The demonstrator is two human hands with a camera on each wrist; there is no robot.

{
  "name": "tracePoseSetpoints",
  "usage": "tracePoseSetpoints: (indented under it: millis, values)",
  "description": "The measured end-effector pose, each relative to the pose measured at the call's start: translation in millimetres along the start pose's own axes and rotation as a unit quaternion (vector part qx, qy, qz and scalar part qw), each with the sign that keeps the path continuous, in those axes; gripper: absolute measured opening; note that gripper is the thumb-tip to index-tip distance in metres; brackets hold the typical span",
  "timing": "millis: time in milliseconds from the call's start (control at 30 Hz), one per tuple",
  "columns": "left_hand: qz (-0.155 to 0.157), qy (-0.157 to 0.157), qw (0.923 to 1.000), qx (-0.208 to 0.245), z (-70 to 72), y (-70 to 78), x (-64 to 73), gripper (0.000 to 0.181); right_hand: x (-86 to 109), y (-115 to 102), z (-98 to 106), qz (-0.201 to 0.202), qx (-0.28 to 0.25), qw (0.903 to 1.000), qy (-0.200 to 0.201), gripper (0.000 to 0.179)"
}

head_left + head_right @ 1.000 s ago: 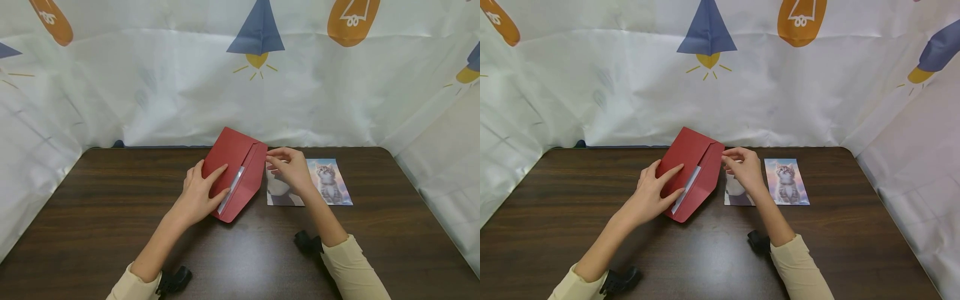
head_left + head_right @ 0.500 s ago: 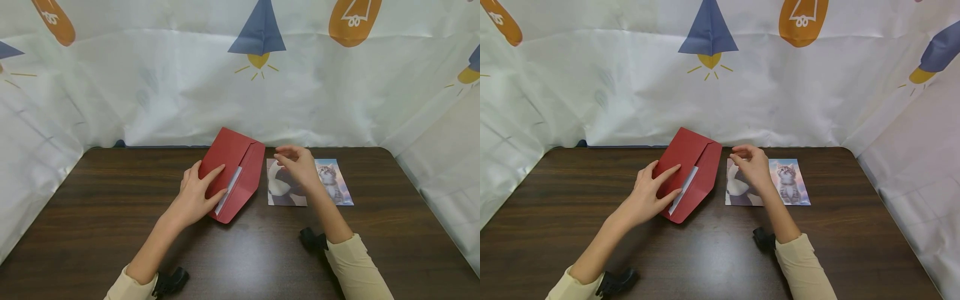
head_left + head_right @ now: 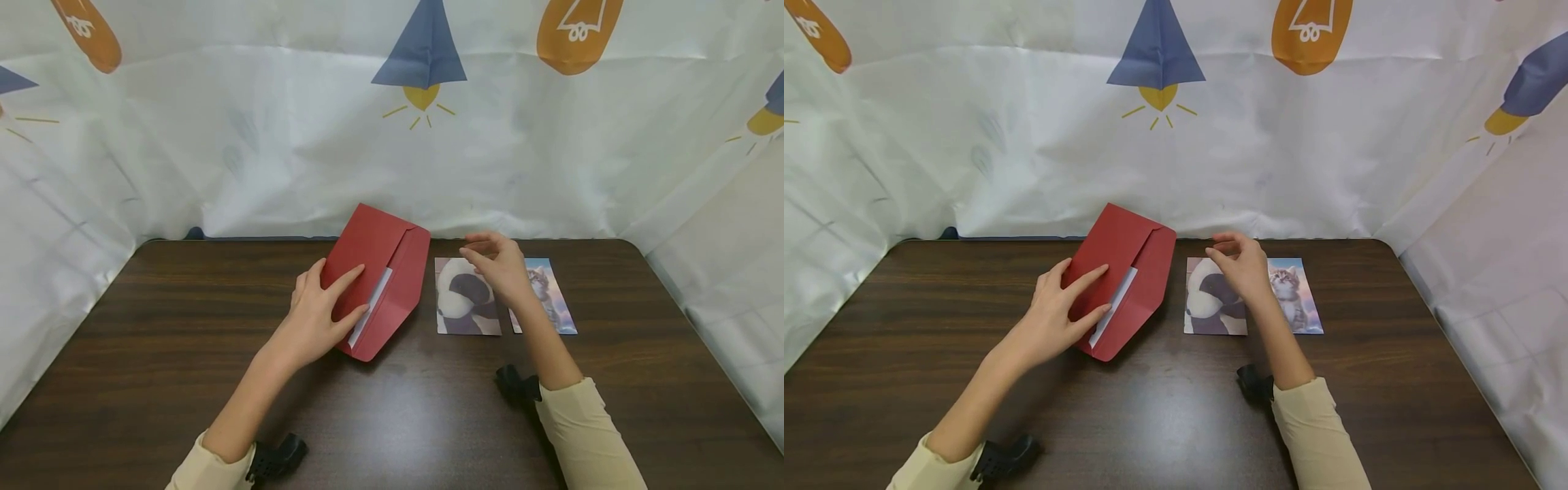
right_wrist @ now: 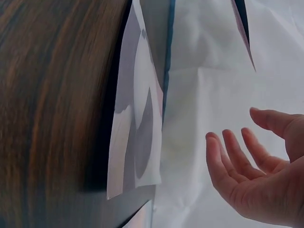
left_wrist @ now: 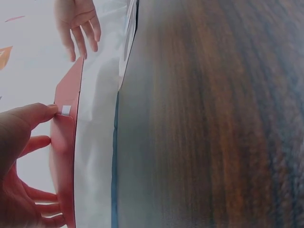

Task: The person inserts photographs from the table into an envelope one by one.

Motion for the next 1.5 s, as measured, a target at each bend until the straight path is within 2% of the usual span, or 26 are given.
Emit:
tracePoseSetpoints:
  millis: [333, 500, 867, 1500]
  values:
    - [0.0, 0.0, 1.0, 0.003, 3.3, -0.1, -0.1, 0.067, -7.6, 8, 9, -0.002, 0.041, 0.9991, 0.006, 0.044]
    - [-0.005, 0.003, 1.0, 0.0, 4.7, 1.4, -0.6, 0.067, -12.3, 12, 13, -0.012, 0.061, 0.9981, -0.005, 0.046]
    - [-0.007, 0.008, 0.9999, -0.003, 6.5, 2.7, 0.2, 0.066, -22.1, 24, 16, -0.023, 0.091, 0.9954, -0.018, 0.049]
    - [0.001, -0.002, 1.0, 0.0, 5.2, 2.0, 0.2, 0.067, -34.3, 41, 18, -0.056, 0.13, 0.9895, -0.03, 0.05]
Point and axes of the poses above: each hand's wrist, its own x-axis away from the middle knuckle, its own z-axis out of the back of the hand, y = z × x, the point moved 10 cm from there along -x, towards the middle knuckle, and after that the axes turned 10 degrees about -z, right-handed, at the moved point
